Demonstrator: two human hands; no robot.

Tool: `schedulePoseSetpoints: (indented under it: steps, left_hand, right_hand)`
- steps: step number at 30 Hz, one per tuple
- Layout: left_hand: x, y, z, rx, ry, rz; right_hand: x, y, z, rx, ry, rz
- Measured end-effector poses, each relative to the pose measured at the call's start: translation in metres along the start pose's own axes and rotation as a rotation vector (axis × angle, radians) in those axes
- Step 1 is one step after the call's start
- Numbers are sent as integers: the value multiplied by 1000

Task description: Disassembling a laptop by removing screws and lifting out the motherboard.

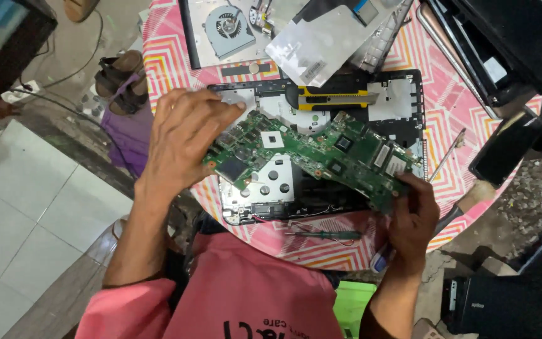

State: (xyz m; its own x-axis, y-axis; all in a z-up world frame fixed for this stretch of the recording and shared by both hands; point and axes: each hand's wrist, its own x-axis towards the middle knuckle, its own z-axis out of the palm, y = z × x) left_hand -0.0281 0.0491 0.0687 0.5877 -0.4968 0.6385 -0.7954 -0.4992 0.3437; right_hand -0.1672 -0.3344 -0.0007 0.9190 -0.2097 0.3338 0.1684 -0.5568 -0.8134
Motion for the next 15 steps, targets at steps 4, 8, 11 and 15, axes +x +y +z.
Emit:
schedulePoseSetpoints:
  steps: [4, 8, 11, 15]
  left_hand:
    - [-46, 4, 6, -20, -213, -192]
    - [-89, 15, 21, -167, -120, -347]
    - [-105, 25, 33, -188, -9, -393]
    - [-106, 27, 43, -103, 29, -369]
  right_hand:
    - [15, -19, 6, -230, -200, -104]
    - [13, -4, 11, -337, -185, -204]
    - [7, -12, 11, -323, -172, -175]
    - [-15, -6, 1, -466, 2, -160]
